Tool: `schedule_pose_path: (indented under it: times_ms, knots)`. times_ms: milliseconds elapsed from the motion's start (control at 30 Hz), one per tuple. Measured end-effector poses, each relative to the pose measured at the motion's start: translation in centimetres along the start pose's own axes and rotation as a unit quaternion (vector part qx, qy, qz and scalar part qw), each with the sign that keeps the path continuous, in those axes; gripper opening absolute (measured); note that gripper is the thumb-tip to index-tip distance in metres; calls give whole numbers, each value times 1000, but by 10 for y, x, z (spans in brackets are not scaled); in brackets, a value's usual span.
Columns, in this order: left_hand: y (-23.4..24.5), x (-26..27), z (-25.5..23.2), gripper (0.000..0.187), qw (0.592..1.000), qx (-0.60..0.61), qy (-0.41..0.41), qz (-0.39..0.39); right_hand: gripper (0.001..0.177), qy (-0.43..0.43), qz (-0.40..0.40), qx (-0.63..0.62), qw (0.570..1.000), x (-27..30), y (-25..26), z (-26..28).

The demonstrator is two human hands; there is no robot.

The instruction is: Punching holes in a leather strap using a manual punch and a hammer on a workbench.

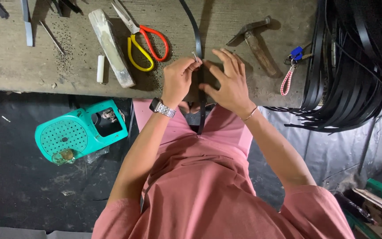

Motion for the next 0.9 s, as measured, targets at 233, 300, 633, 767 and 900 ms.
schedule_pose_path:
  times_ms: [233, 300, 633, 767, 900]
  knots:
    - [-8, 7, -2, 20, 994, -48, -8, 99, 42, -155, 20, 336, 929, -1, 32, -80]
    - [-9, 7, 0, 22, 993, -61, -25, 102, 32, -117, 15, 339, 933, 0, 25, -87]
    - [-10, 9, 2, 17, 995, -62, -60, 44, 46, -97, -38, 22, 994, 4, 86, -23]
    - [-10, 13, 6, 15, 994, -83, -59, 50, 39, -47, 15, 8, 999, -15, 102, 5]
    - [-11, 11, 3, 14, 993, -89, -69, 49, 49, -72, -45, 30, 996, -12, 130, 3]
Point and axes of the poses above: each hand's wrist, its own x-axis away from the middle knuckle, its own y-axis out of the back of the hand, z = x × y, the point moved 7 cm from there along -x, towards the middle knuckle, and after that the axes turned 15 degrees about x, right-handed, at the moved point
